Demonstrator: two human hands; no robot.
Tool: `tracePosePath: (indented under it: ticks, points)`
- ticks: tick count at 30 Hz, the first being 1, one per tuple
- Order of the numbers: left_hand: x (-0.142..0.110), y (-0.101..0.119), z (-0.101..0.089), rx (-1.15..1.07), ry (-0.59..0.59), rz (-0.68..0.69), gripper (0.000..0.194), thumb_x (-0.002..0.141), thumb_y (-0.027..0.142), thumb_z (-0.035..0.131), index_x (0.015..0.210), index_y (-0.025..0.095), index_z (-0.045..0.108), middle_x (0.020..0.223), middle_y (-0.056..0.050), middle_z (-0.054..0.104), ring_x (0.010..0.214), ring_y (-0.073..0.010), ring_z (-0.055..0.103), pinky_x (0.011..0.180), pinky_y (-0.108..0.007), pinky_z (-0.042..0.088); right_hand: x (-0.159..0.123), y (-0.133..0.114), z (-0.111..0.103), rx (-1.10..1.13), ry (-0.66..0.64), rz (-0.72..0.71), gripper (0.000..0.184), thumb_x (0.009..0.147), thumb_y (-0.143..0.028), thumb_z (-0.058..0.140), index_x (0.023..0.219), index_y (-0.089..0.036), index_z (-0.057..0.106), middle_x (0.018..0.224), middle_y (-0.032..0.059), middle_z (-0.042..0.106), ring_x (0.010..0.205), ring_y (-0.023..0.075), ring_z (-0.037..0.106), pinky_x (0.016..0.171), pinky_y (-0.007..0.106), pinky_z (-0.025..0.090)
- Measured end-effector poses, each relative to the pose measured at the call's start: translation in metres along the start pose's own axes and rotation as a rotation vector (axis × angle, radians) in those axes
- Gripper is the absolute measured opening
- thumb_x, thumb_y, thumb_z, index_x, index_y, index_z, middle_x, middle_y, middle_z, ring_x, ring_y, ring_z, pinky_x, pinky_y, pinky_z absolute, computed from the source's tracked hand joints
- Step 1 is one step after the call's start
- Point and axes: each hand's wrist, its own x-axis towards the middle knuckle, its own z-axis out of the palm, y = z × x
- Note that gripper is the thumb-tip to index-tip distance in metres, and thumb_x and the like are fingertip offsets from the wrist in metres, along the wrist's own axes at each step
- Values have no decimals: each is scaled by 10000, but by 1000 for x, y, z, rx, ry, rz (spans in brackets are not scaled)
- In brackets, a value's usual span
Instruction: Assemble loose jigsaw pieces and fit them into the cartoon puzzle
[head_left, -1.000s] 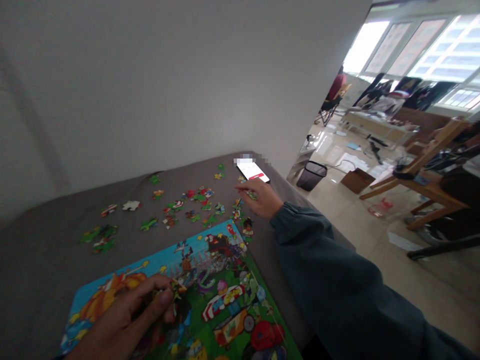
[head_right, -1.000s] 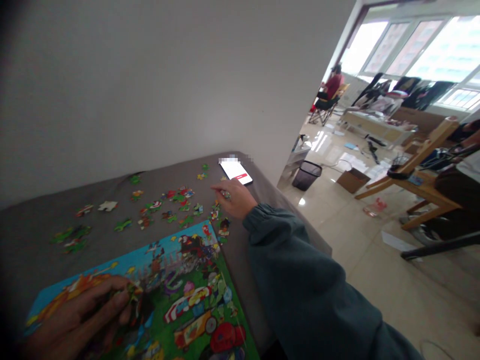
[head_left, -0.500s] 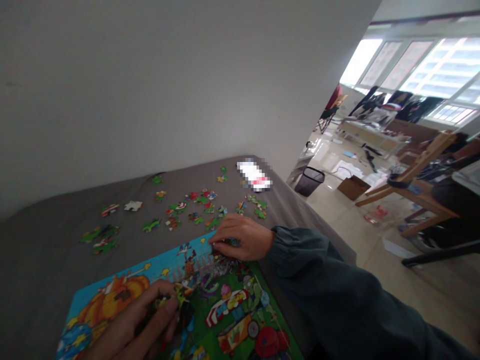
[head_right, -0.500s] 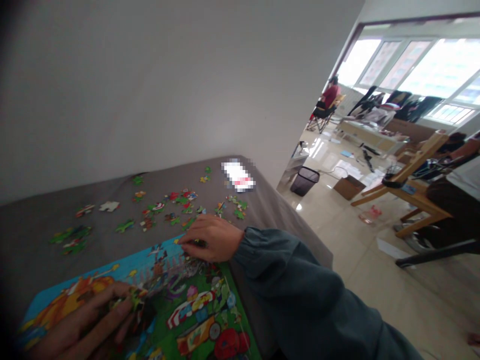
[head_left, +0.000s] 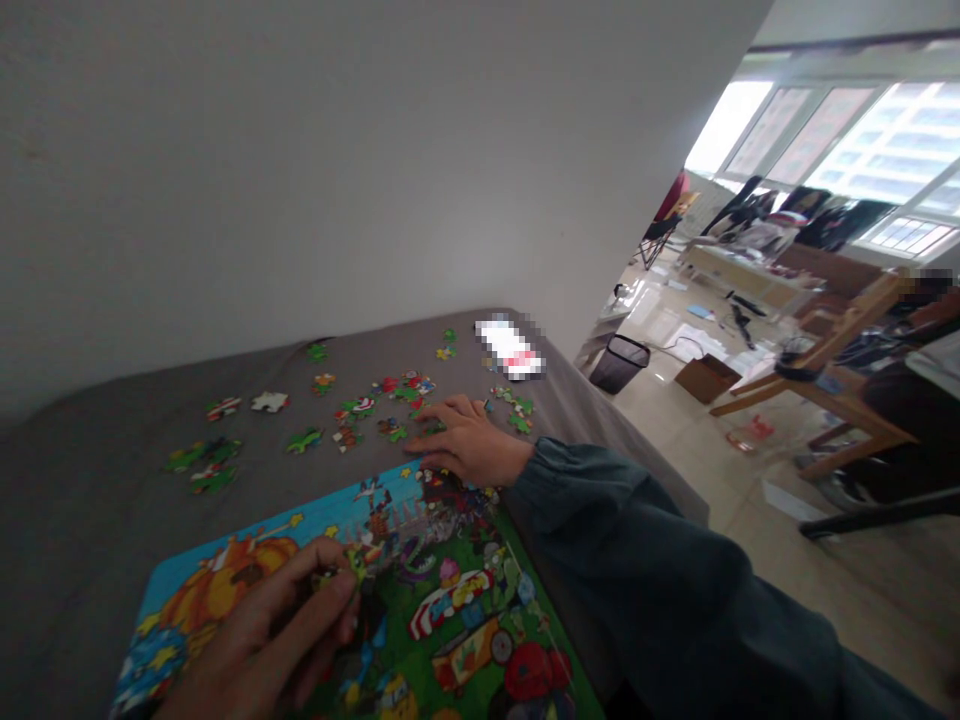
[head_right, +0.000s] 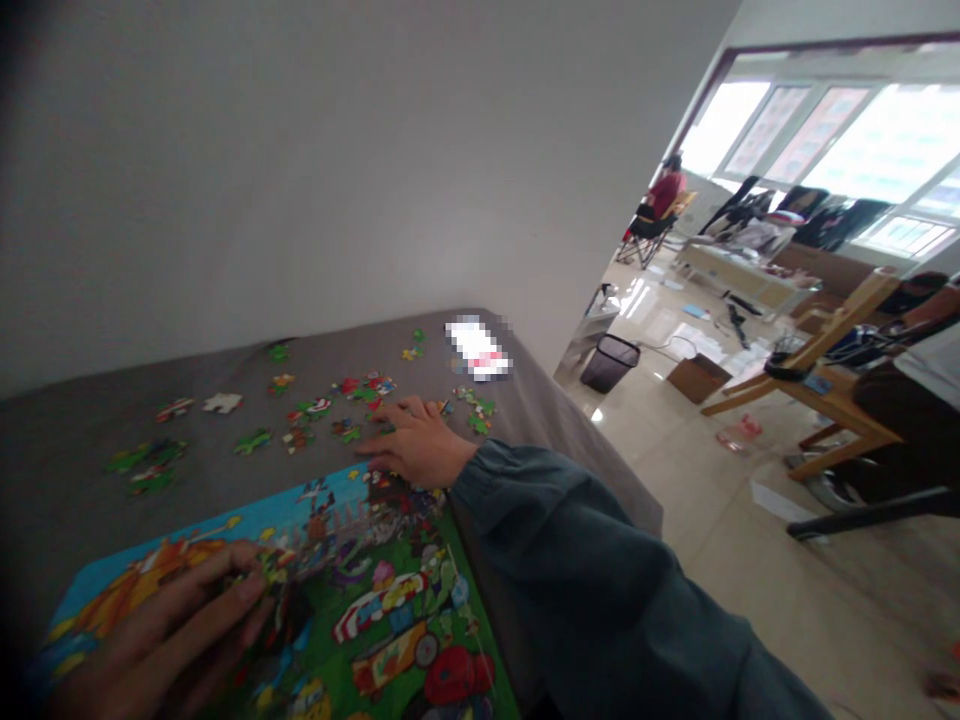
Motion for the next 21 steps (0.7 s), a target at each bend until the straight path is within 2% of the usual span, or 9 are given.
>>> tracePosePath:
  ticks: [3, 6, 8, 11, 15, 19, 21]
  points:
    - [0, 8, 2, -46, -64, -17, 566, 792, 777, 562, 755, 213, 598, 489, 44, 495, 389, -88, 353, 380, -201, 301, 13, -1, -3, 12, -9, -9, 244, 956, -415, 628, 1136, -308, 753, 1393, 57, 559, 1296, 307, 396, 1024, 491, 387]
    - [-4, 20, 4, -94, -50, -54, 552, 827, 757, 534, 843, 210, 605, 417, 75, 414, 364, -84, 275, 370, -201, 248, 18, 0, -4, 29, -20, -24, 183, 957, -362, 639, 1030, -255, 767, 1321, 68, 595, 1258, 300, 425, 997, 472, 396]
    - [-5, 27, 6, -117, -33, -86, 554, 816, 752, 554, 913, 209, 607, 425, 78, 431, 372, -88, 273, 361, -201, 239, 15, 2, -5, 38, -23, -44, 202, 975, -320, 615, 1107, -242, 747, 1333, 84, 590, 1257, 298, 421, 999, 482, 386]
    - [-5, 29, 6, -135, -69, -101, 559, 796, 741, 595, 979, 212, 584, 467, 54, 531, 387, -92, 309, 356, -197, 236, 8, 11, -5, 36, -29, -55, 286, 980, -267, 603, 1248, -277, 704, 1366, 100, 578, 1219, 303, 422, 988, 504, 374]
    - [-4, 25, 5, -163, -111, -118, 569, 812, 726, 591, 1069, 223, 521, 529, 14, 661, 369, -83, 312, 354, -188, 220, 4, 22, -5, 17, -42, -86, 314, 998, -281, 564, 1280, -314, 698, 1352, 106, 594, 1166, 309, 426, 964, 497, 370]
    - [-4, 31, 7, -172, -111, -110, 627, 765, 723, 638, 1087, 201, 511, 513, 17, 658, 372, -78, 316, 361, -191, 205, 4, 23, -1, -30, -13, -98, 360, 1009, -287, 534, 1349, -330, 647, 1428, 111, 527, 1168, 312, 412, 981, 507, 357]
    - [-4, 36, 8, -185, -96, -99, 653, 737, 717, 666, 1090, 189, 517, 508, 24, 643, 387, -86, 346, 363, -202, 216, 4, 21, -1, -33, -20, -98, 337, 1010, -288, 533, 1315, -336, 667, 1429, 103, 521, 1184, 319, 404, 985, 516, 352]
